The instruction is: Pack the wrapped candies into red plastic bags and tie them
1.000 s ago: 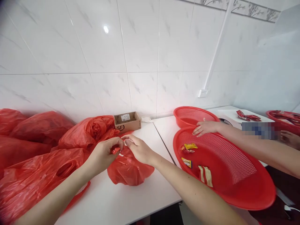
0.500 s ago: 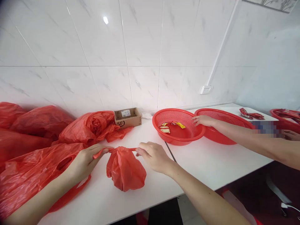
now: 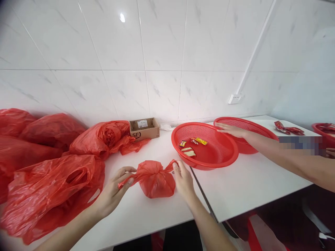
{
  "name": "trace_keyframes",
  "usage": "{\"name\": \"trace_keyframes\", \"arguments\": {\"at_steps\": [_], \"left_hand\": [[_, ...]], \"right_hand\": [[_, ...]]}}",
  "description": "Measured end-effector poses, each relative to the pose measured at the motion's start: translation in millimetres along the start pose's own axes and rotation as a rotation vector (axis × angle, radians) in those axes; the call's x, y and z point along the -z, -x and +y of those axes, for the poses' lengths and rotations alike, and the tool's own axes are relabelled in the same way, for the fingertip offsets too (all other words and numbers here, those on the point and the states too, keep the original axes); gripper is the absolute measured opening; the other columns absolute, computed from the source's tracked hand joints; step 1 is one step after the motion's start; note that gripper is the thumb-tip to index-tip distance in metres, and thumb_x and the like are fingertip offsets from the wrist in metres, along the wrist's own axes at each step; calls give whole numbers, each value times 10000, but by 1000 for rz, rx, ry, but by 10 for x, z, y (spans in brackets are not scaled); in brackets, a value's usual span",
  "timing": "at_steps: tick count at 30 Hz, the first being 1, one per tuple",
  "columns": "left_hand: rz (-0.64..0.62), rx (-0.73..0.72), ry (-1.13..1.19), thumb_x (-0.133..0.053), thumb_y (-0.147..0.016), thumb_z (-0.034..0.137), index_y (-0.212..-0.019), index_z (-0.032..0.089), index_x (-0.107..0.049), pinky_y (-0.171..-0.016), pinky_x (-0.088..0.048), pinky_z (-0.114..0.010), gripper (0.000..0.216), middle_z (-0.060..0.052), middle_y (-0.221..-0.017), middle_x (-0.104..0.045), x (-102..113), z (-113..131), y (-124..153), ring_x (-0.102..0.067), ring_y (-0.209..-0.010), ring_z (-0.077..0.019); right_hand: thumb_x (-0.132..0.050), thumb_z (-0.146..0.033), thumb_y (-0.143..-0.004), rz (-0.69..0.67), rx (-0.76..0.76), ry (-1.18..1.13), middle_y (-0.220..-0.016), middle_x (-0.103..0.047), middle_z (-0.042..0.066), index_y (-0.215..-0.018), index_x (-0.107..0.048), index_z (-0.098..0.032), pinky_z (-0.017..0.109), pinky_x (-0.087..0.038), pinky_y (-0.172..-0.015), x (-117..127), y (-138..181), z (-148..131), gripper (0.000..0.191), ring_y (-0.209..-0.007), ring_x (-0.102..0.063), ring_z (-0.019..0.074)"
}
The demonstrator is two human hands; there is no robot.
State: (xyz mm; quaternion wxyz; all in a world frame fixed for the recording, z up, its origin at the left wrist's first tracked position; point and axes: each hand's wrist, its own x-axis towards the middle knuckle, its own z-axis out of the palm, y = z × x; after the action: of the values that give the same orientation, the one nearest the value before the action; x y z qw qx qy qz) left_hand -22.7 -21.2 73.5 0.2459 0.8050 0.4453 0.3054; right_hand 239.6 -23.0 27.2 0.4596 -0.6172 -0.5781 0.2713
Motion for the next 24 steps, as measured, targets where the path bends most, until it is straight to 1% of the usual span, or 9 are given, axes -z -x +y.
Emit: {"name": "trace_keyframes", "arguments": {"at_steps": [2,4,6,8,11,15,20,22,24], "left_hand": [[7,-127,-119,-368,-975,366,-1009,243,-642,-993,-442,-383,302,-81,-1336,-514,-100,-60,-148,-505,-1204,-233],[-4,-202,-197,-348,-982,355,-990,230,-612,-983,-448,-378,292,-77,-1369,-491,-222,-148,-316,-525,-1180,-225],[-24,-218,-228,-323,-988,357,-975,221,-585,-900,-483,-360,295,-75,-1266,-558,-349,-230,-468,-593,-1035,-205],[-25,-205,-235,-299,-990,368,-927,211,-565,-781,-495,-346,316,-67,-1068,-609,-447,-285,-564,-609,-836,-189],[-7,-176,-227,-270,-989,394,-837,208,-526,-646,-456,-316,351,-38,-853,-577,-500,-331,-569,-546,-650,-168],[-8,-118,-158,-268,-994,399,-819,220,-503,-605,-423,-273,344,4,-738,-565,-467,-404,-405,-517,-591,-143],[51,16,-75,-271,-1002,416,-858,221,-543,-603,-417,-260,365,22,-665,-559,-526,-451,-197,-520,-583,-141],[106,71,-55,-277,-1002,421,-893,221,-575,-623,-425,-264,375,14,-695,-573,-596,-408,-144,-539,-614,-145],[154,113,-40,-291,-1001,423,-966,226,-610,-672,-441,-271,377,-4,-787,-601,-675,-339,-114,-575,-688,-152]], "right_hand": [[-285,-511,-987,113,70,44,-989,-631,71,-1014,-532,-242,351,-491,-812,-222,101,-44,366,-921,-617,220],[-278,-459,-1000,217,137,106,-1056,-603,76,-1082,-554,-241,340,-492,-797,-435,158,-60,361,-942,-613,213],[-277,-421,-1008,260,169,176,-1079,-575,81,-1120,-573,-238,310,-498,-712,-597,157,-49,366,-867,-628,194],[-275,-387,-1014,257,209,239,-1057,-559,83,-1142,-586,-233,282,-482,-619,-674,113,-18,370,-750,-627,167],[-281,-354,-1019,220,299,268,-993,-557,75,-1152,-592,-224,264,-471,-586,-634,20,55,363,-706,-624,155],[-299,-336,-1015,172,365,265,-951,-586,70,-1122,-599,-210,267,-492,-667,-453,-88,197,342,-801,-638,174],[-319,-286,-1007,111,404,263,-912,-665,42,-1080,-597,-208,260,-490,-717,-316,-155,326,297,-802,-638,160],[-316,-277,-1009,137,371,278,-893,-665,51,-1043,-607,-200,290,-481,-741,-291,-151,287,303,-803,-625,175],[-335,-281,-1006,166,333,297,-892,-653,66,-999,-623,-197,333,-469,-785,-286,-117,193,301,-839,-610,201]]}}
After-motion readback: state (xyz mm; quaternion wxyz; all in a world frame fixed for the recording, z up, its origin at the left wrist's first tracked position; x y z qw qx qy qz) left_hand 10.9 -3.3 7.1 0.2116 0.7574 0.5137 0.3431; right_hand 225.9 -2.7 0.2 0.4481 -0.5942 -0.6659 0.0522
